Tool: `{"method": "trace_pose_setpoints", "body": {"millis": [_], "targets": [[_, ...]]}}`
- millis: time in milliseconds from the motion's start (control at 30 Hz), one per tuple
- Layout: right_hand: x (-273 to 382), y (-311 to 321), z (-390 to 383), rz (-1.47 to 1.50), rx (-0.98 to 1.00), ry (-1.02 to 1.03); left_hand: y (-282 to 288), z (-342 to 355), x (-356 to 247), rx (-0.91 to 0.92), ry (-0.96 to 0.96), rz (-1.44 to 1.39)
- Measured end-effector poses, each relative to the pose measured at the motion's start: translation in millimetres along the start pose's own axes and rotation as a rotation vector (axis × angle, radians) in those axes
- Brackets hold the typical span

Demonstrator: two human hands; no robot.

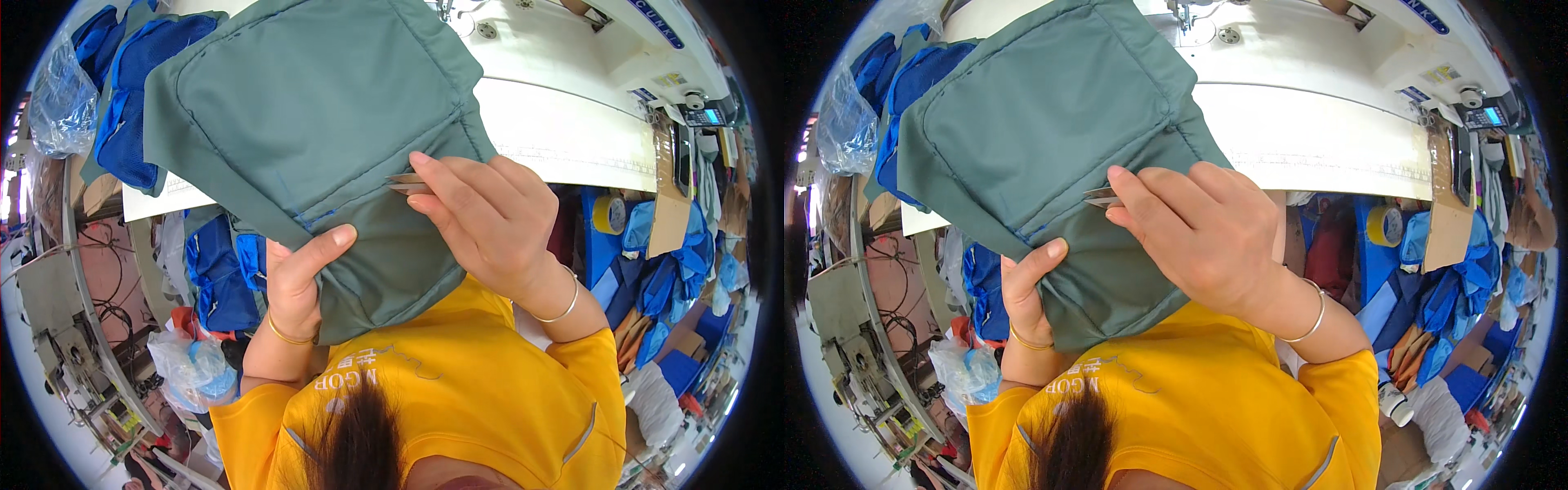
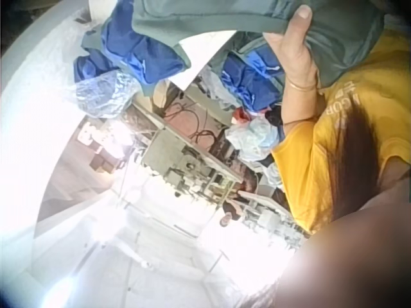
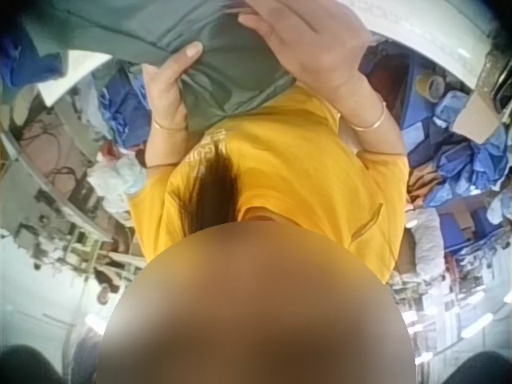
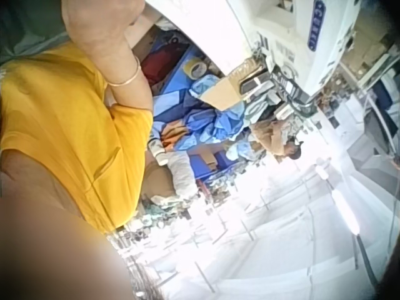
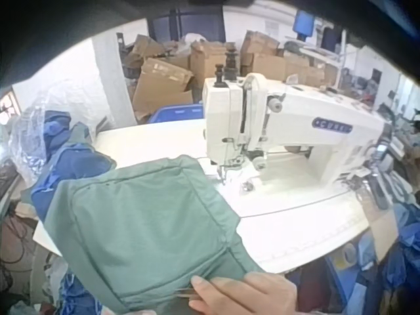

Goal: Sewing blue mesh and grey fabric components together using an industrial sewing machine.

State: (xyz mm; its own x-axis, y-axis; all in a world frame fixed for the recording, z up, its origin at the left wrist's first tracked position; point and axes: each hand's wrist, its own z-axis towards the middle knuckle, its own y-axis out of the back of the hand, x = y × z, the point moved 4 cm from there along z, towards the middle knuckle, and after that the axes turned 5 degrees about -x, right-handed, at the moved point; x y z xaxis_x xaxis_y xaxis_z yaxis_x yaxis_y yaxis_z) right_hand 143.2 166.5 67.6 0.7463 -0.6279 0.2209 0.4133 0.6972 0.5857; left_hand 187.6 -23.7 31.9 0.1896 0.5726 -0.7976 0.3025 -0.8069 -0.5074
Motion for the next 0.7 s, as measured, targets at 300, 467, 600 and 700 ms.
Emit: {"method": "trace_pose_setpoints", "body": {"millis": [300, 467, 600, 700], "targets": [[3, -2, -6, -0.051, -0.021, 0.047, 1, -2, 4, 0.009, 0.084, -0.023], [5, -3, -7, -0.153, -0.076, 0.089, -4, -3, 7, 0.028, 0.197, -0.17], [4, -7, -8, -0.142, -0.132, 0.123, -4, -3, 10, 0.011, 0.201, -0.152], [-2, -13, -12, -0.039, -0.139, 0.053, -3, 1, 12, 0.022, 0.156, -0.118]]}}
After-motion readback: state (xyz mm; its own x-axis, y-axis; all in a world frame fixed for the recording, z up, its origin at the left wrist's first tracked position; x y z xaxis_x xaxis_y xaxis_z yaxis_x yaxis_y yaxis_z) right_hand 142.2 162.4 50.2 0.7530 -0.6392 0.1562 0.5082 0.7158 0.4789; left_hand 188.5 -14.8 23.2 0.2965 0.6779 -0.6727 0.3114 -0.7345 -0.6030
